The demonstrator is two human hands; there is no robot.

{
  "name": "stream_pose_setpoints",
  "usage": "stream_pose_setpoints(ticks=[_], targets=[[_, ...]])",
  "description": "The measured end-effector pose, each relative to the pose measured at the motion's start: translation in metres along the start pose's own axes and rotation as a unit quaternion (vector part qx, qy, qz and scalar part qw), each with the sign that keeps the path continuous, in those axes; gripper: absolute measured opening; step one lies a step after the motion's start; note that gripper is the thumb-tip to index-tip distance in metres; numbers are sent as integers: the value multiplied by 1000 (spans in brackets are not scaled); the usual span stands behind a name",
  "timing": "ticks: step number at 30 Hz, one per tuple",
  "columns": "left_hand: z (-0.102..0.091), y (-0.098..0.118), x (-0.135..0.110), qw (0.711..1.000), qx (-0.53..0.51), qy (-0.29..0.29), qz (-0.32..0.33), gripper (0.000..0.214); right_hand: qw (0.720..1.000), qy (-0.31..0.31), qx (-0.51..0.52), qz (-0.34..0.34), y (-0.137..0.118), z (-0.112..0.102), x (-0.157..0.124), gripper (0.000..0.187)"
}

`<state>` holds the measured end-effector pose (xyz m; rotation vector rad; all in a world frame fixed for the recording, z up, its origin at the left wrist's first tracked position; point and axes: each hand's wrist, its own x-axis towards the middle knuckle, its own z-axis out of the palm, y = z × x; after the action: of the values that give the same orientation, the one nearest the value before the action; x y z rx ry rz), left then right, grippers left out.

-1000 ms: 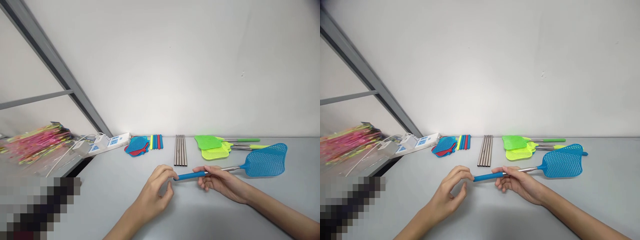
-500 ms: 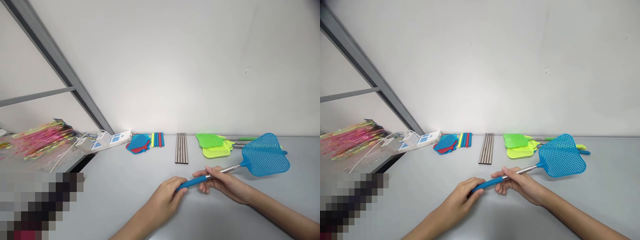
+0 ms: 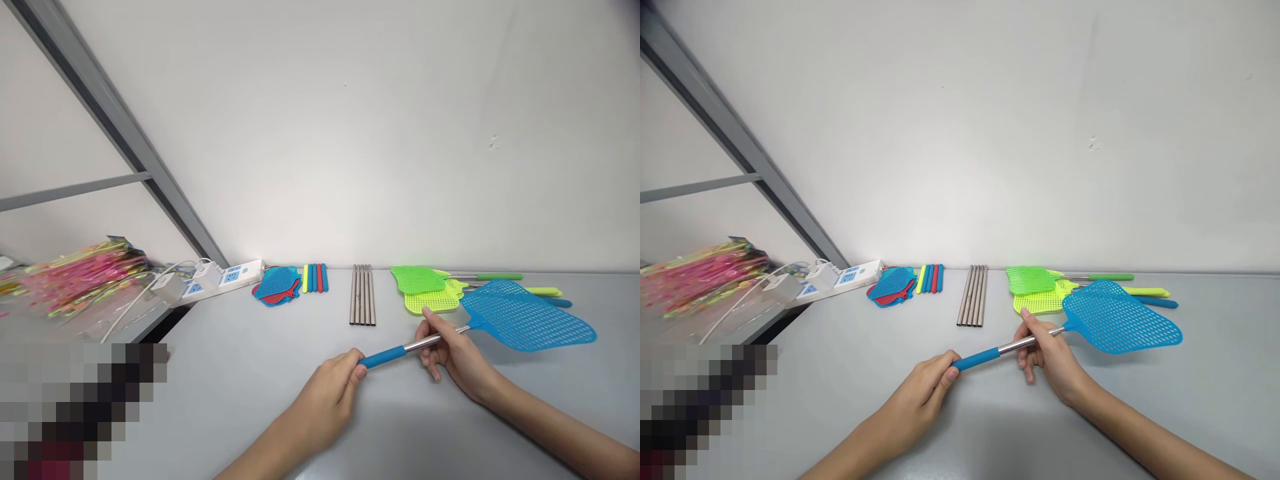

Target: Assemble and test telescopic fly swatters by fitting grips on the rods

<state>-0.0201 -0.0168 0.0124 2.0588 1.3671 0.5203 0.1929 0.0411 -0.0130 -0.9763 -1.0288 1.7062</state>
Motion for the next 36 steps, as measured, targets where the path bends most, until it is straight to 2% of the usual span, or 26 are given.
stream_pose_setpoints(ticks=[2, 6, 8, 12, 17, 21, 26, 36], targets=[[0, -1, 0, 1000, 4, -5, -6, 29, 1000, -13, -23, 5, 0, -1, -1, 46], [1, -3, -3, 1000, 27, -12, 1, 28, 987, -131, -93, 0, 0, -3, -3, 56], [3, -3, -5, 999, 43, -17, 6, 28, 983, -159, -91, -16, 2, -4, -3, 58], [5, -3, -8, 997, 65, -37, 4, 29, 981, -173, -77, -29, 8, -5, -2, 59], [6, -2, -9, 997, 64, -49, -3, 30, 975, -187, -118, -27, 7, -5, -6, 57], [8, 0, -10, 998, 41, -51, -5, 31, 971, -196, -138, -20, 6, -5, -11, 57], [9, 5, -12, 997, -11, -73, -19, 33, 971, -212, -107, -20, 9, -2, -13, 56], [8, 8, -4, 998, -8, -60, -25, 33, 969, -204, -138, -19, 3, 2, -11, 60]])
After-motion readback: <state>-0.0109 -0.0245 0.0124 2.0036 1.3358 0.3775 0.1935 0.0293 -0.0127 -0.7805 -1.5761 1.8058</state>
